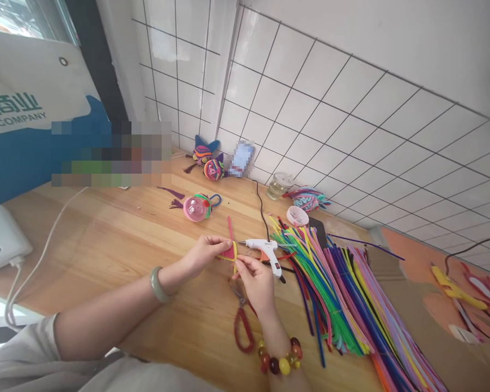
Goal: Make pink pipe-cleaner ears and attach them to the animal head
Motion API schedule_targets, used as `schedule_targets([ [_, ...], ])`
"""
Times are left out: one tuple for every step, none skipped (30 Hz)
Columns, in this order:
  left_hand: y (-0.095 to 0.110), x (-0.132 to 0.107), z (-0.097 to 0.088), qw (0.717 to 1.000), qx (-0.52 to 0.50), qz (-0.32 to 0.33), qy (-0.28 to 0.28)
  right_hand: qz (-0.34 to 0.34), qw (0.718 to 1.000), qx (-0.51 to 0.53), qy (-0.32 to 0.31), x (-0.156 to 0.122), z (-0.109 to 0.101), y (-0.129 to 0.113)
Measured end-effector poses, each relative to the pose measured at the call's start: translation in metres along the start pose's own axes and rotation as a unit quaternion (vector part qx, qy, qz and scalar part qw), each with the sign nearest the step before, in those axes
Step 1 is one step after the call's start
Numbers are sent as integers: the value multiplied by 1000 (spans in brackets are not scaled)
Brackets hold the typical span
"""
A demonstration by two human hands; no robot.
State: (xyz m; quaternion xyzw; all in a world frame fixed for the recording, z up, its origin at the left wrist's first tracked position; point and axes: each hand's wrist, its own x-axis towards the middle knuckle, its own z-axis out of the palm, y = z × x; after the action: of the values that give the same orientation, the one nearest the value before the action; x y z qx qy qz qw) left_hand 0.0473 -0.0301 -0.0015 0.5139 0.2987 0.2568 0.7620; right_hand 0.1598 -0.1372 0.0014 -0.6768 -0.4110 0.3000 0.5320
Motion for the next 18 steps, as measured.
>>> schedule_targets([
  [-1,0,0,1000,-6,-3,2,-7,1000,-11,7,0,1,1],
  [-1,0,0,1000,-12,-6,5,-14,1000,-22,13,-1,2,2],
  [-2,0,0,1000,-18,-8,7,-20,999,-33,19,-1,2,3],
  [-3,-1,1,1000,-25,-10,7,-26,998,-43,23,-2,3,4],
  [-4,-1,1,999,-31,-13,7,-30,998,-52,26,-2,4,5],
  [-5,-1,2,999,-36,-15,5,-34,997,-59,29,-2,4,6],
  [-6,-1,2,999,-41,-18,4,-36,997,-66,31,-2,5,6],
  [-6,-1,3,999,-45,-21,3,-38,996,-72,33,-3,5,7],
  [-6,-1,4,998,-50,-24,2,-39,996,-76,35,-3,5,6],
  [-7,-2,4,998,-55,-27,0,-37,996,-78,37,-3,5,6],
  [-7,-2,5,998,-60,-29,-1,-33,996,-75,37,-2,5,6],
  [-7,-2,6,998,-64,-30,-1,-26,997,-68,36,-2,5,5],
  [-7,-3,6,997,-67,-30,-1,-18,998,-57,34,-2,4,4],
  [-8,-3,6,997,-69,-31,0,-9,998,-43,33,-2,4,4],
  [-8,-3,6,997,-71,-32,1,-1,999,-29,31,-1,4,3],
  [-8,-3,6,997,-72,-33,2,6,999,-16,28,-1,3,3],
  [-7,-3,6,997,-73,-35,2,12,1000,-5,25,-1,2,2],
  [-7,-4,6,997,-75,-35,-3,18,1000,5,20,0,1,2],
])
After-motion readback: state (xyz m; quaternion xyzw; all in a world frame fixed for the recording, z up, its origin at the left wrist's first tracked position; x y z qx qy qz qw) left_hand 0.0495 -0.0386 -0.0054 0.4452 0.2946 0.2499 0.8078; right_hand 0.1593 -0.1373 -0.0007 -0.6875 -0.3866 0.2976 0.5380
